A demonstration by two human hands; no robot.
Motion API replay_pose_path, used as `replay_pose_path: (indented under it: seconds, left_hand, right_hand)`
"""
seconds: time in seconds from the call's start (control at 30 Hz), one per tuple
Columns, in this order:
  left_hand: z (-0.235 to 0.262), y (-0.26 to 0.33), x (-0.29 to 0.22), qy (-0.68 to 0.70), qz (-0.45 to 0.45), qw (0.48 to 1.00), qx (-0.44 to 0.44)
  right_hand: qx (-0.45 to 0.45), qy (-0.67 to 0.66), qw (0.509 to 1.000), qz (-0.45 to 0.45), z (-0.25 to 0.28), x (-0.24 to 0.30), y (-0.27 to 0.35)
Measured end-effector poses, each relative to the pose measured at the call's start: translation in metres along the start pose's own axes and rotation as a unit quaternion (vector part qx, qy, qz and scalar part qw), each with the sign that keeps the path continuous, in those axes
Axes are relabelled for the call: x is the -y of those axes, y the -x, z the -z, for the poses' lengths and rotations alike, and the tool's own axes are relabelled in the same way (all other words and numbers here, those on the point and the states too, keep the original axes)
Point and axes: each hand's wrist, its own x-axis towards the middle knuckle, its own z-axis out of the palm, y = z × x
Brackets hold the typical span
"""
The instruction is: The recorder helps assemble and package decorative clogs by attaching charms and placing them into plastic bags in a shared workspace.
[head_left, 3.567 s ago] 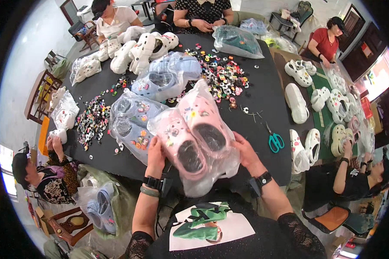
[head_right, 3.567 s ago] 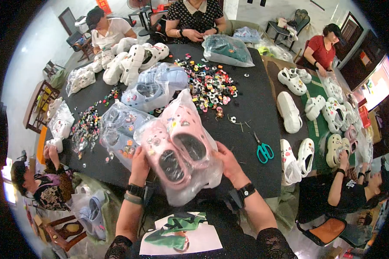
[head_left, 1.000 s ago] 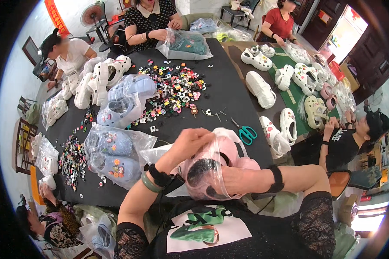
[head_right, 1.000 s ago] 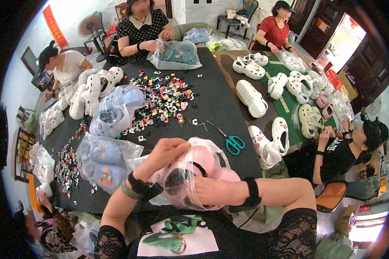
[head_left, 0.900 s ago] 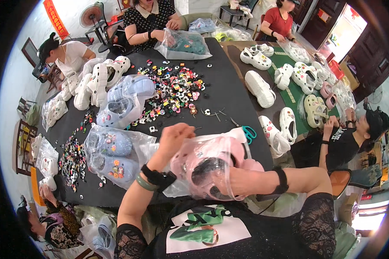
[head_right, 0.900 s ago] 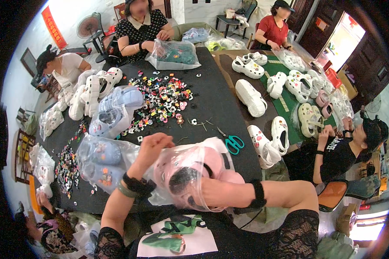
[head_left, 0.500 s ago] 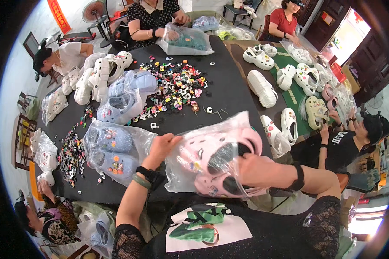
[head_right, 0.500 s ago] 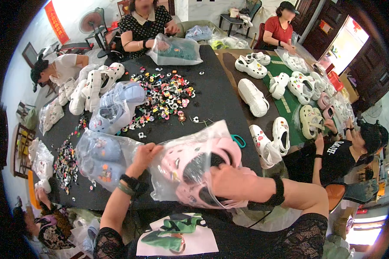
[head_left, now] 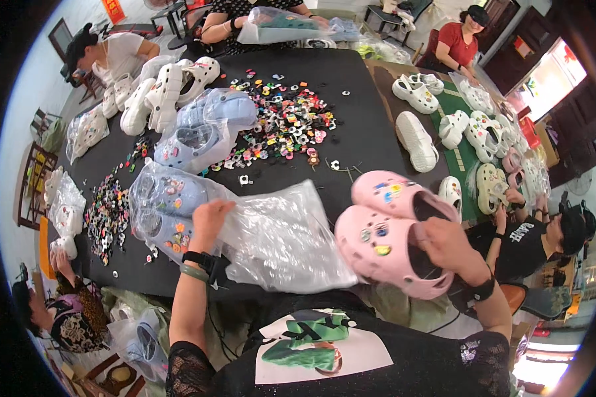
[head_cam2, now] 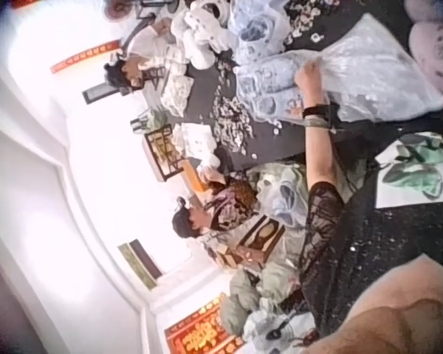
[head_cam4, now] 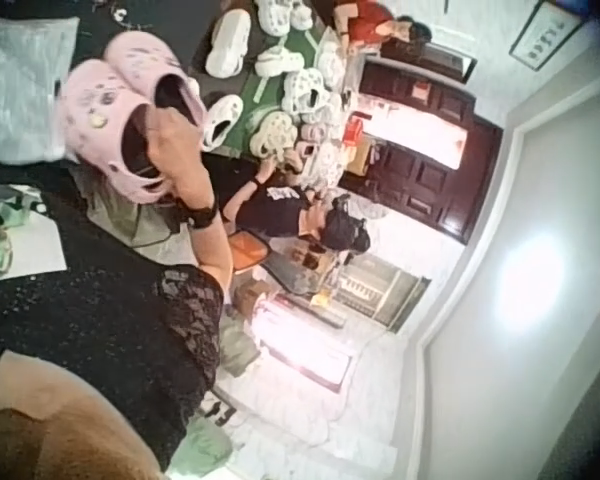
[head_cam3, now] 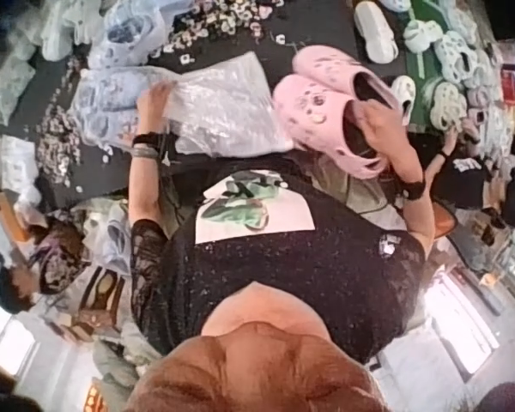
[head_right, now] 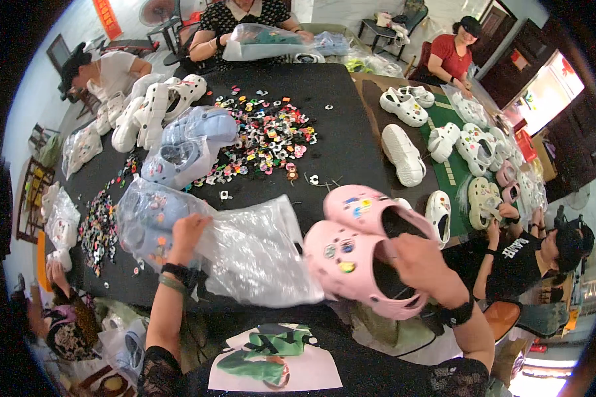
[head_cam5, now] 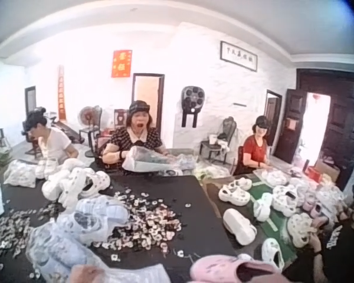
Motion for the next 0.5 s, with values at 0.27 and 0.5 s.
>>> replay_pose_path:
  seconds: [0.27,0.5]
  left_hand:
    - [-0.031,0.005,-0.038,-0.119,-0.094,0.988,0.005]
    - [-0.033,0.0,-0.061,0.26,0.03,0.965,-0.024]
  right_hand:
    - [-0.142,-0.051,0.981,-0.122,-0.017,-0.005,-0.016]
    - [-0.073,-0.305,0.92,-0.233,-0.14,0.07,-0.121]
